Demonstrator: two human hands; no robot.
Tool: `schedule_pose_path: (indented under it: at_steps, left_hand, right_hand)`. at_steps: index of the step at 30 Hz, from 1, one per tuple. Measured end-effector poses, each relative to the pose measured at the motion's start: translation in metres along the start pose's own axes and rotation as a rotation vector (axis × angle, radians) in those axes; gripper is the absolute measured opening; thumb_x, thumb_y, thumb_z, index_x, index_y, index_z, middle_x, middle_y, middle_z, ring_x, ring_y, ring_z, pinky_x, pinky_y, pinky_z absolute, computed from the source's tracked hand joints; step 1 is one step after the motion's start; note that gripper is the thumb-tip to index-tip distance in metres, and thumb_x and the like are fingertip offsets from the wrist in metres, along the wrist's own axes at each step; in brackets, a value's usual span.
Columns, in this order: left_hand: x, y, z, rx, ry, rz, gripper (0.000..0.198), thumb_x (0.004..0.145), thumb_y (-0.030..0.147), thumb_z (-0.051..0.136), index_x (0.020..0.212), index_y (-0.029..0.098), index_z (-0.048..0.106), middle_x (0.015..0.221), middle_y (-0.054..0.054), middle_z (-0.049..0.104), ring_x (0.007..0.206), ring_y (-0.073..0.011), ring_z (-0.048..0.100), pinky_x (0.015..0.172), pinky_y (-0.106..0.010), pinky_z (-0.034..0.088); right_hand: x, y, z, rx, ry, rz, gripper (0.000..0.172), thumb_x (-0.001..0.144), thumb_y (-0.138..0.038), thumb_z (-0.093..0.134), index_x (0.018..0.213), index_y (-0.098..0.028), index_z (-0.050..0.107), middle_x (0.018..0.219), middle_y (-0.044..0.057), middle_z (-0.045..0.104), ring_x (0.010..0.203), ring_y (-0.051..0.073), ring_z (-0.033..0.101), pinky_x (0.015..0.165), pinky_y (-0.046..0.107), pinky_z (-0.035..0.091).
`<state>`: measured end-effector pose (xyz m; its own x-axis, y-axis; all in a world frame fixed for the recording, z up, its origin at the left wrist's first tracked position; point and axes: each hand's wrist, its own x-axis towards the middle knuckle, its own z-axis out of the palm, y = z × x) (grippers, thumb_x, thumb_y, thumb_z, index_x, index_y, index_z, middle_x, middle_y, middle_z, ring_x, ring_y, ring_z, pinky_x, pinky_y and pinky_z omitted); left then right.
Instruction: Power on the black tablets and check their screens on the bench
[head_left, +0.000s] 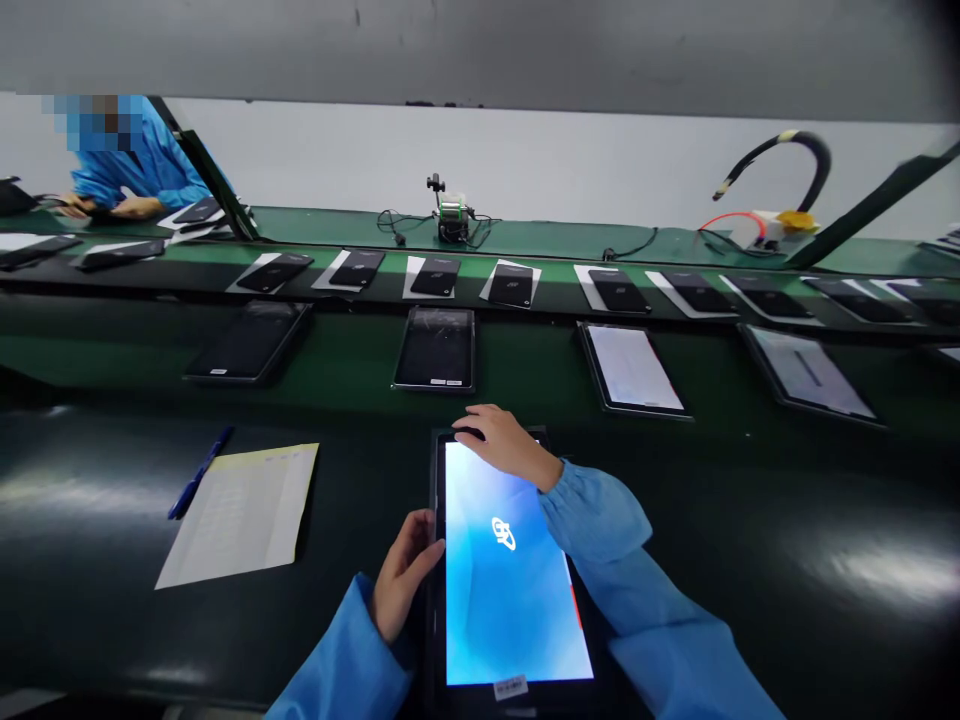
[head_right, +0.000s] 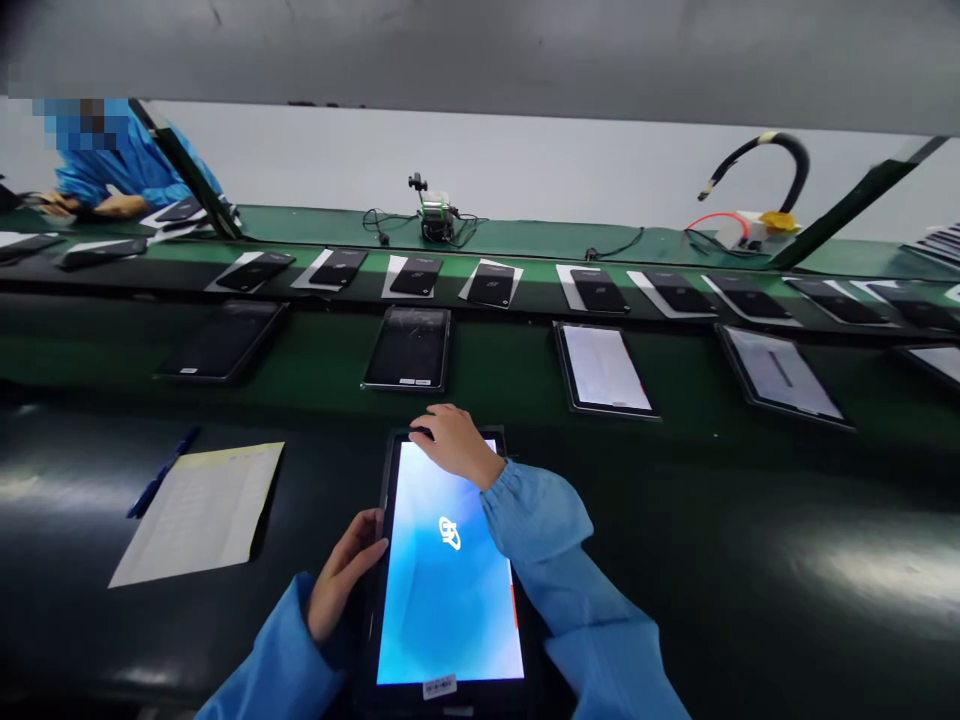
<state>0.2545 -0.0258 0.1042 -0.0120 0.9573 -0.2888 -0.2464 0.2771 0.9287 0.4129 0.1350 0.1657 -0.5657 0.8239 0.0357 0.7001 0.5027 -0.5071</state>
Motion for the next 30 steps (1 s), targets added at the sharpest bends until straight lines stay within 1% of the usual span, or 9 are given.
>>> schedule_pose_path:
  at_steps: [2,4,7,10,15,18,21,23,30]
  left_hand:
    - [0.000,0.001,-0.001,-0.005,-0.020,-0.006,0.032,0.073,0.046,0.070,0.096,0.025,0.060,0.084,0.000,0.057,0.084,-0.0195,0.054,0.076,-0.030,0.043]
    - [0.000,0.001,-0.002,-0.008,-0.038,-0.008,0.033,0.073,0.045,0.070,0.096,0.025,0.060,0.083,0.000,0.056,0.085,-0.0191,0.054,0.076,-0.029,0.043]
    - [0.000,0.000,-0.004,-0.012,-0.049,-0.005,0.033,0.073,0.044,0.070,0.098,0.026,0.059,0.085,0.000,0.055,0.085,-0.0187,0.054,0.077,-0.029,0.044]
    - [-0.002,0.000,-0.004,-0.016,-0.056,-0.003,0.031,0.074,0.043,0.069,0.097,0.026,0.058,0.086,-0.001,0.056,0.085,-0.0195,0.054,0.078,-0.030,0.045]
    - [-0.003,0.002,-0.001,0.011,-0.054,-0.011,0.034,0.074,0.045,0.068,0.098,0.024,0.055,0.086,-0.001,0.057,0.086,-0.0195,0.056,0.077,-0.031,0.045]
    - [-0.003,0.003,0.004,0.084,-0.039,-0.005,0.038,0.073,0.047,0.069,0.097,0.023,0.051,0.089,-0.003,0.059,0.084,-0.0204,0.057,0.075,-0.033,0.047]
    - [-0.003,0.003,0.011,0.171,-0.002,0.016,0.042,0.072,0.046,0.072,0.097,0.022,0.047,0.093,-0.005,0.060,0.087,-0.0228,0.059,0.078,-0.037,0.048]
    - [-0.003,0.002,0.014,0.203,0.017,0.034,0.043,0.072,0.046,0.071,0.096,0.022,0.045,0.091,-0.004,0.059,0.086,-0.0225,0.058,0.079,-0.037,0.048]
    - [-0.003,0.003,0.013,0.224,0.020,0.029,0.045,0.071,0.047,0.072,0.098,0.022,0.045,0.093,-0.004,0.060,0.087,-0.0235,0.059,0.079,-0.037,0.047]
  right_hand:
    - [0.008,-0.004,0.002,0.008,-0.004,0.005,0.018,0.091,-0.025,0.059,0.103,-0.019,0.071,0.122,0.014,0.061,0.125,0.031,0.047,0.099,0.050,0.039]
    - [0.014,-0.007,0.004,0.027,-0.002,0.007,0.014,0.089,-0.023,0.061,0.096,-0.020,0.073,0.120,0.012,0.063,0.120,0.030,0.052,0.097,0.048,0.041]
    - [0.019,-0.007,0.005,0.076,0.000,-0.014,0.012,0.088,-0.018,0.062,0.092,-0.020,0.073,0.111,0.006,0.068,0.103,0.021,0.062,0.093,0.036,0.045]
    - [0.019,-0.007,0.005,0.113,0.015,-0.025,0.012,0.087,-0.015,0.062,0.091,-0.018,0.073,0.104,0.004,0.070,0.098,0.018,0.064,0.090,0.028,0.045]
    - [0.017,-0.008,0.006,0.146,0.041,-0.028,0.011,0.083,-0.012,0.064,0.086,-0.018,0.073,0.101,0.003,0.071,0.094,0.018,0.065,0.086,0.027,0.046]
    - [0.016,-0.008,0.007,0.156,0.049,-0.021,0.011,0.081,-0.011,0.065,0.082,-0.020,0.072,0.097,0.002,0.072,0.091,0.018,0.065,0.084,0.027,0.047]
    - [0.017,-0.007,0.008,0.162,0.054,-0.002,0.013,0.080,-0.009,0.064,0.080,-0.020,0.072,0.093,0.001,0.072,0.089,0.018,0.065,0.082,0.027,0.047]
    - [0.018,-0.006,0.009,0.164,0.055,0.003,0.014,0.079,-0.008,0.064,0.080,-0.019,0.072,0.091,0.001,0.072,0.087,0.018,0.065,0.080,0.026,0.047]
    - [0.019,-0.006,0.012,0.156,0.057,-0.012,0.012,0.081,-0.009,0.063,0.081,-0.018,0.070,0.088,0.001,0.072,0.084,0.017,0.065,0.078,0.026,0.046]
